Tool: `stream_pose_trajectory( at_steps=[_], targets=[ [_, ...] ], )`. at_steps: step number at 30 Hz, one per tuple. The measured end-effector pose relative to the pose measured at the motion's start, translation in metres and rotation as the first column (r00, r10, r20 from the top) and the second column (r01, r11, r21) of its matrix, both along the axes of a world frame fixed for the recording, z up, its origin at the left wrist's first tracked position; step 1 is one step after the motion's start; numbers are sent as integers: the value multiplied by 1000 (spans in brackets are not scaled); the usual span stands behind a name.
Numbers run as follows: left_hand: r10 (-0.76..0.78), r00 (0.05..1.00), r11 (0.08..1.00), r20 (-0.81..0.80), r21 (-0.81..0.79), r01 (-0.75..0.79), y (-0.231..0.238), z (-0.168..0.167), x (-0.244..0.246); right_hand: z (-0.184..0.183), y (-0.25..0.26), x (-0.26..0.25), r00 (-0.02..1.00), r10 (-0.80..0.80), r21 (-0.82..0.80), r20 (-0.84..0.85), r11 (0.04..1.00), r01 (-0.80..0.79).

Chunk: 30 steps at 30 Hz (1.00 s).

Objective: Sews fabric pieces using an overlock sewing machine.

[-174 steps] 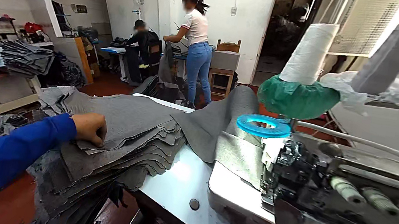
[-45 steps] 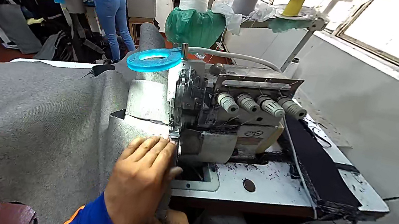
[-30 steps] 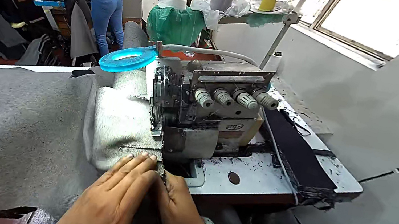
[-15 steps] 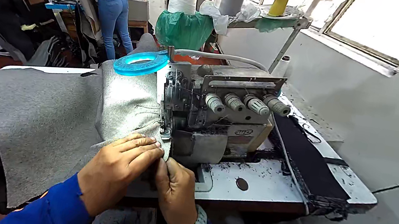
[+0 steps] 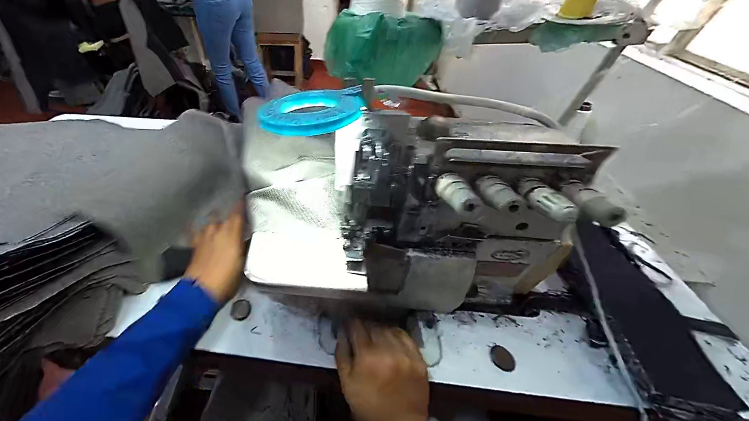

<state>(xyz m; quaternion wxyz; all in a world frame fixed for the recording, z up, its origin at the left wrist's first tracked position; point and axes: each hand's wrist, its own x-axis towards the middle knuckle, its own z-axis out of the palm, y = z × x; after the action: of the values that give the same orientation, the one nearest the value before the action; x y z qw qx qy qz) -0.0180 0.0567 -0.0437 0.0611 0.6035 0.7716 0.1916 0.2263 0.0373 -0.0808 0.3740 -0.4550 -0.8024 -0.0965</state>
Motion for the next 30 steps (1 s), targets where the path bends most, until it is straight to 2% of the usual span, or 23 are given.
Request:
stream_pose_trajectory(
  at_steps=[3, 5, 7, 8, 10, 11, 13, 16, 20, 22, 24, 26, 28, 30],
  targets=[
    [-72, 997, 976, 4, -206, 71, 45, 12, -3, -4, -3, 3, 997, -9, -48, 72, 999, 13],
    [-145, 986, 925, -79, -365, 106, 43, 39, -12, -16, -2, 10, 997, 26, -9, 78, 1000, -26],
    [-186, 969, 895, -165, -435, 98, 8, 89, -30, -20, -3, 15, 993, 75, -21, 86, 997, -73],
    [-155, 963, 927, -221, -369, 64, -22, 112, -44, -20, -4, 17, 991, 93, -32, 92, 995, -91],
    [18, 932, 965, -361, -237, -110, -91, 155, -85, -21, -4, 19, 990, 99, -26, 104, 995, -97],
    [120, 906, 955, -406, -203, -217, -124, 171, -110, -22, -5, 20, 989, 104, -28, 107, 994, -102],
    [227, 885, 919, -405, -211, -332, -175, 186, -156, -22, -4, 22, 986, 125, -33, 110, 992, -122],
    [107, 930, 922, -351, -316, -225, -198, 188, -183, -21, -3, 25, 979, 170, -64, 110, 984, -164],
    [-28, 919, 797, -393, -563, -217, -163, 198, -181, -17, -2, 27, 974, 202, -80, 104, 978, -195],
    [-38, 923, 836, -382, -518, -180, -155, 212, -190, -20, -2, 32, 975, 216, -71, 48, 975, -212],
    [40, 930, 908, -364, -376, -186, -152, 231, -187, -21, -7, 39, 957, 269, -100, -110, 955, -280],
    [128, 949, 944, -287, -260, -206, -151, 241, -165, -14, -21, 43, 890, 356, -170, -287, 895, -413],
    [121, 985, 965, -126, -219, -146, -148, 237, -121, 3, -43, 36, 796, 438, -223, -417, 800, -557],
    [49, 991, 971, 123, -239, -18, -142, 221, -64, 21, -67, 18, 654, 495, -290, -572, 624, -726]
  ],
)
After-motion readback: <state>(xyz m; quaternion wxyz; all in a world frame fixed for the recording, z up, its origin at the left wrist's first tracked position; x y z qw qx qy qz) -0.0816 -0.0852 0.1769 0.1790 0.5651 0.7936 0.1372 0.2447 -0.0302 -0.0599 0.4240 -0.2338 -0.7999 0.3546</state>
